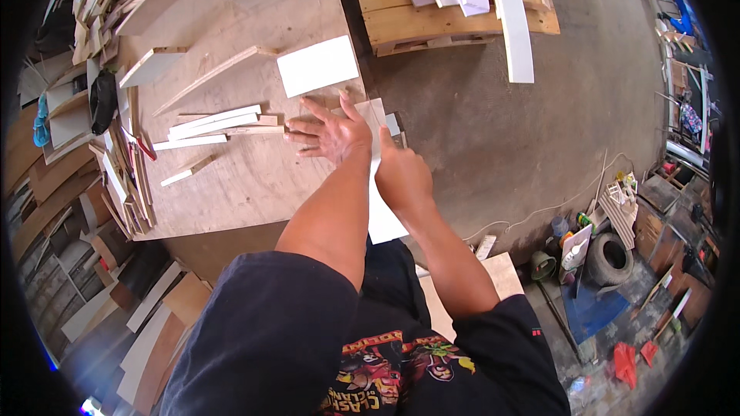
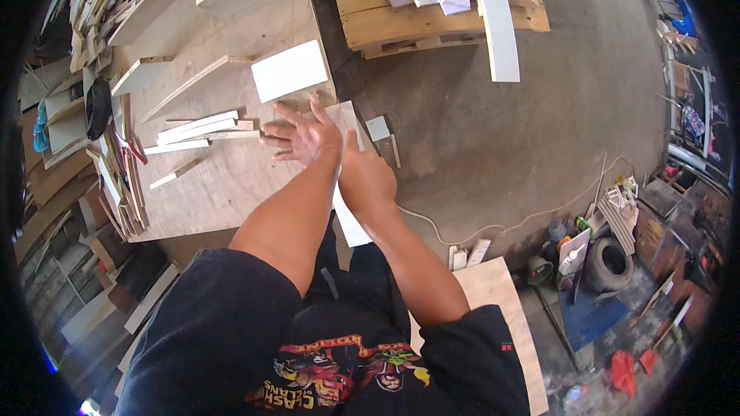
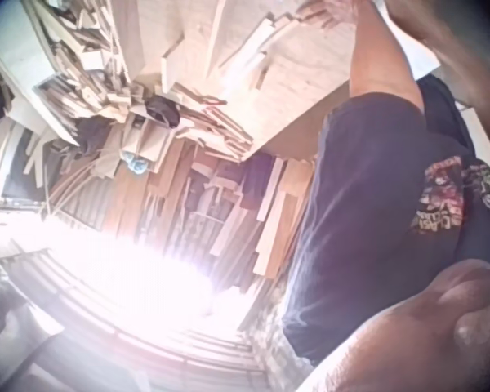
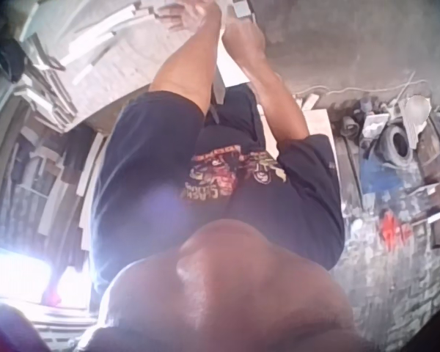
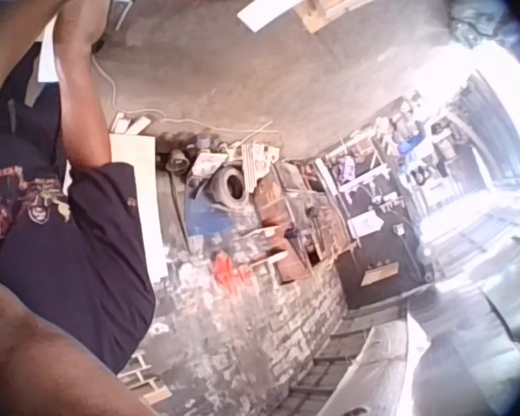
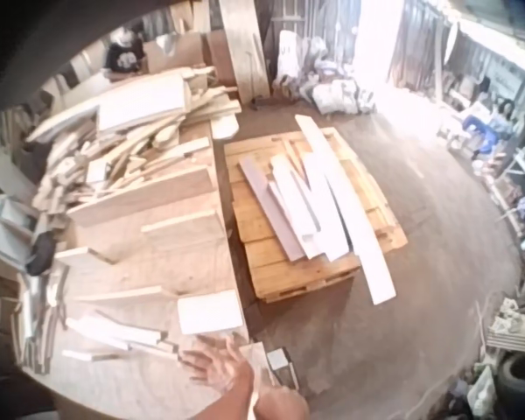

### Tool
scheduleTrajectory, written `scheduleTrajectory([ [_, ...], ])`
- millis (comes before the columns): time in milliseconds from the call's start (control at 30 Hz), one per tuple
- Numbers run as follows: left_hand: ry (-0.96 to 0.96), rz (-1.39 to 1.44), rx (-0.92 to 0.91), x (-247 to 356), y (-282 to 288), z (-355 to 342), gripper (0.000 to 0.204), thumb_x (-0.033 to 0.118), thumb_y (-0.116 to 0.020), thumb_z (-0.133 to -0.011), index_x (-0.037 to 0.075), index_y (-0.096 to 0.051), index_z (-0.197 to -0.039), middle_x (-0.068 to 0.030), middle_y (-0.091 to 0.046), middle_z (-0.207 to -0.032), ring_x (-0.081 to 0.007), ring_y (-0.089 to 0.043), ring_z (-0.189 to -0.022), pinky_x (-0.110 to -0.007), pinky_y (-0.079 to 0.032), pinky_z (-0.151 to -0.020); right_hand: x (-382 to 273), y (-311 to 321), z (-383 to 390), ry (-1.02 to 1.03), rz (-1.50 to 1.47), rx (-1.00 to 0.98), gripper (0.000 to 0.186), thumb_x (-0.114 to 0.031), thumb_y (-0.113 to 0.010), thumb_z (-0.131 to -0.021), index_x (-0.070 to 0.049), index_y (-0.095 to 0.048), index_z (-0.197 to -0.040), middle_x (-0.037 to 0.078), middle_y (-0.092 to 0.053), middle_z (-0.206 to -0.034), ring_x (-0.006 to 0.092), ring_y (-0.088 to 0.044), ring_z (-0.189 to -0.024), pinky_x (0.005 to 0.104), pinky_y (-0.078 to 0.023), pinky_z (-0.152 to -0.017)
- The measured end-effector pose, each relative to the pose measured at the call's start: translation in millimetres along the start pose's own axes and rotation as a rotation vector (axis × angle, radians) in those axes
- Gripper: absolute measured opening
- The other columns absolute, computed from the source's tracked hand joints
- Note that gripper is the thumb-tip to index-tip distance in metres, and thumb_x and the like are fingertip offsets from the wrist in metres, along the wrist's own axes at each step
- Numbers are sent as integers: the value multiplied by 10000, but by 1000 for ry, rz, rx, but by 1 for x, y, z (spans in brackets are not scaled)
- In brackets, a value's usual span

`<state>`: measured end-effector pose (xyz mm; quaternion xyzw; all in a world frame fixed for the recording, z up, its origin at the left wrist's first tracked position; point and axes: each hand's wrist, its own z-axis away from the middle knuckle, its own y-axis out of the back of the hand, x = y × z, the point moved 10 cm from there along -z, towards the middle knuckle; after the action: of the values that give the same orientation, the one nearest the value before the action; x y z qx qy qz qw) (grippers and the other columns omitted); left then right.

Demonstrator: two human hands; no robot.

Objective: The person measures and marks a piece of wood using a pencil and a measuring stick while working at a low surface in a workshop.

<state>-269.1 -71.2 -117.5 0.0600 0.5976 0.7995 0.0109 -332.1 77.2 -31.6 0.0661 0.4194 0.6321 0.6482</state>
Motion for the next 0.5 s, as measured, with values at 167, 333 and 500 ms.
scheduleTrajectory([
  [167,-21,20,-10,5,6,6,863,687,-320,-1003,187,-47,-1651,-319,54,-1662,-518,95,-1531,-727,-15,-1174,-4,2,-25,20,-9,63,544,-164,-517,-941,51,-468,-1438,313,-704,-877,464,-718,-836,547,-574,-732],
  [333,-25,4,34,-1,3,3,871,711,-298,-997,191,-49,-1651,-320,70,-1660,-517,103,-1530,-724,-9,-1179,-10,-7,-1,-1,19,-6,580,-120,-539,-890,48,-480,-1442,327,-689,-822,499,-701,-798,565,-563,-736],
  [500,-6,4,-21,0,1,4,869,712,-296,-998,193,-55,-1651,-315,66,-1661,-515,115,-1530,-721,-4,-1180,0,-3,-16,46,30,50,543,-135,-517,-911,62,-484,-1416,319,-700,-853,480,-713,-815,546,-578,-732],
])
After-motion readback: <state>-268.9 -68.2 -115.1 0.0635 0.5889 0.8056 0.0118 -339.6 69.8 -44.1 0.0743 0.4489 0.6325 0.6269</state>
